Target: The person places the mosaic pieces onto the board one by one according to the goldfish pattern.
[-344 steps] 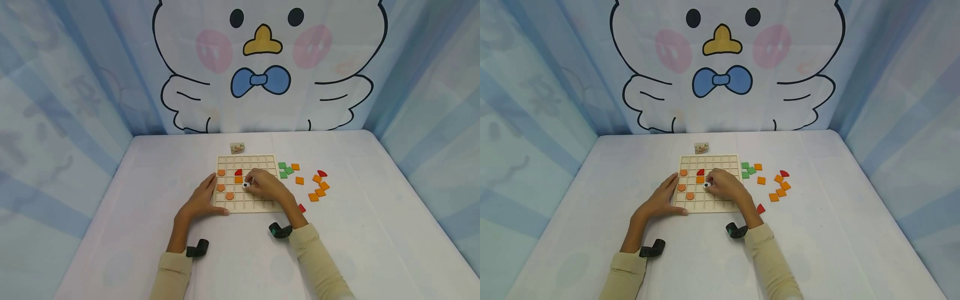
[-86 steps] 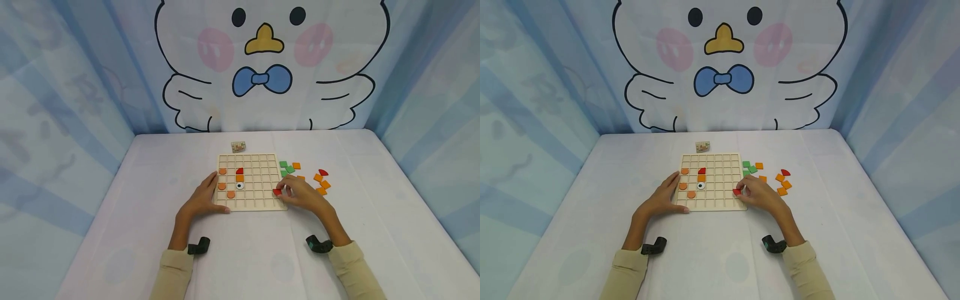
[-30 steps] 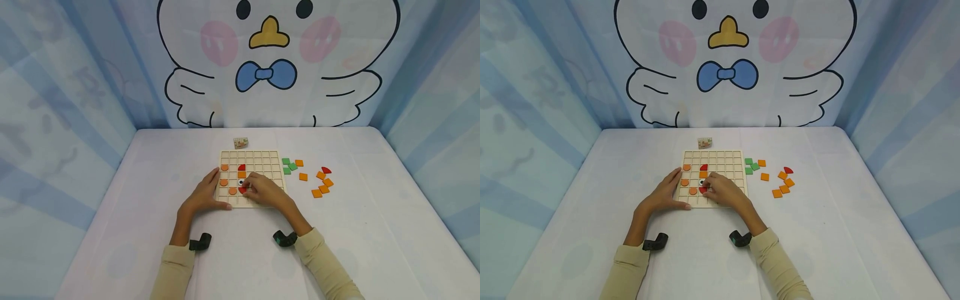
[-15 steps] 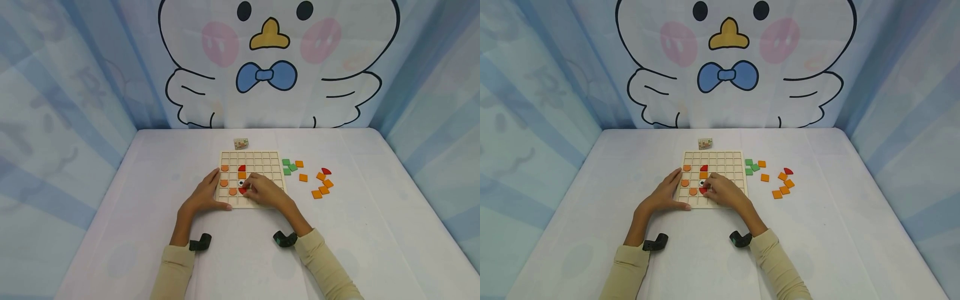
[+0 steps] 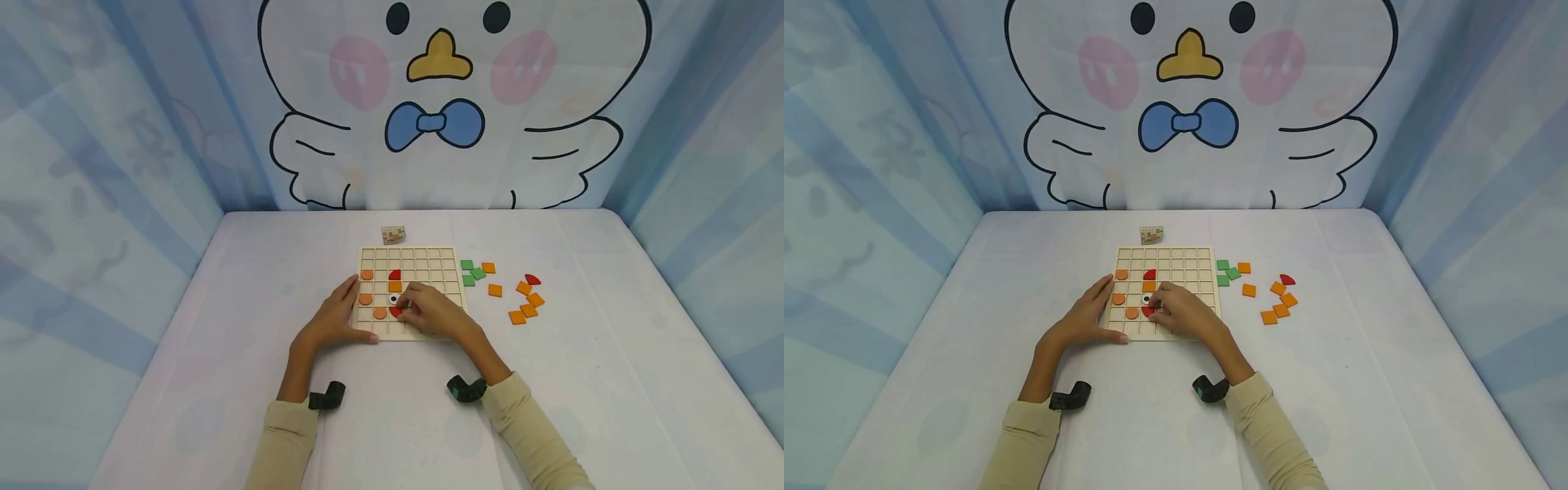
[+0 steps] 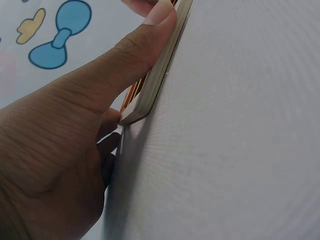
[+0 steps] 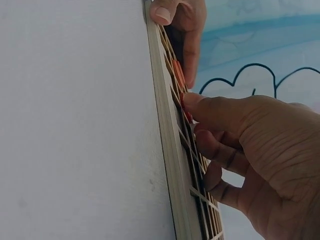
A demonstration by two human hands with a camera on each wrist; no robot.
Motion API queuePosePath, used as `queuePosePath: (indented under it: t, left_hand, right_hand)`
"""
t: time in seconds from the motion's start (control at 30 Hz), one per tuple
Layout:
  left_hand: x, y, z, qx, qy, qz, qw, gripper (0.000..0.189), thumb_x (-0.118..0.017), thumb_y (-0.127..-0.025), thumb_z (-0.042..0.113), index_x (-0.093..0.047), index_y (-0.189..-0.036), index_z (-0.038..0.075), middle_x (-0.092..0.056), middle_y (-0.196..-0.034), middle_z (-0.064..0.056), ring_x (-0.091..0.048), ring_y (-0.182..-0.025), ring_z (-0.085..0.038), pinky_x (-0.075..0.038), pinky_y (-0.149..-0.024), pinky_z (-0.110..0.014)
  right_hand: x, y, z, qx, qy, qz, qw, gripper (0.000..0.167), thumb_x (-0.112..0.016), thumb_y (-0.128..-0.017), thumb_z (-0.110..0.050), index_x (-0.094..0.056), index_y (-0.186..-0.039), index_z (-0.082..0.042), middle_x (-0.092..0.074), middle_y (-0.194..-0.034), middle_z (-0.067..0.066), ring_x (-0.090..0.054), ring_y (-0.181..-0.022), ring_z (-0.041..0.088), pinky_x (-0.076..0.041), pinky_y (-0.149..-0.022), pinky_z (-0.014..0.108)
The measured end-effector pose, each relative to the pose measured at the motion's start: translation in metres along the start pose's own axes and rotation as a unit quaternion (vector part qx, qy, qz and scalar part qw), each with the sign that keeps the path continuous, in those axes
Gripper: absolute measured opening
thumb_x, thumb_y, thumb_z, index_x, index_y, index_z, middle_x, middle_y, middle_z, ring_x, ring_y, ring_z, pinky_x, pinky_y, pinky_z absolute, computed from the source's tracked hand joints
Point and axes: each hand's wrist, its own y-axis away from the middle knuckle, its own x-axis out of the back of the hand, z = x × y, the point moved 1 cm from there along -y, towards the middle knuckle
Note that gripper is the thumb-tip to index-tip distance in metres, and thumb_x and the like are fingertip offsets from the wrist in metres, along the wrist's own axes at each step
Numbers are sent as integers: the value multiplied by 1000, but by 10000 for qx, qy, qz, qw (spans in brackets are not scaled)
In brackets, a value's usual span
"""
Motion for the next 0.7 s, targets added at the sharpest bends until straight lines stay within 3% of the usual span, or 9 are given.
queuePosePath:
  t: [0.3, 0.7]
  left_hand:
    - [-1, 1, 0, 15, -8, -5, 10000, 132, -85, -63, 58, -7, -157, 8, -5, -166, -8, -10, -153, -30, -22, -121, -51]
    - [-1, 0, 2, 10, -33, 38, 10000, 131, -86, -64, 56, -7, -157, 8, -5, -166, -9, -9, -153, -30, -21, -121, -49]
  right_hand:
    - [9, 7, 10, -347, -184, 33, 9992, 21, -69, -92, -20, -70, -110, -10, -63, -104, -1, -55, -84, 10, -52, -76, 23]
    - [33, 23, 44, -674, -96, 522, 9963, 19, -69, -92, -18, -70, -106, -5, -64, -103, 6, -57, -83, 15, -52, -74, 29]
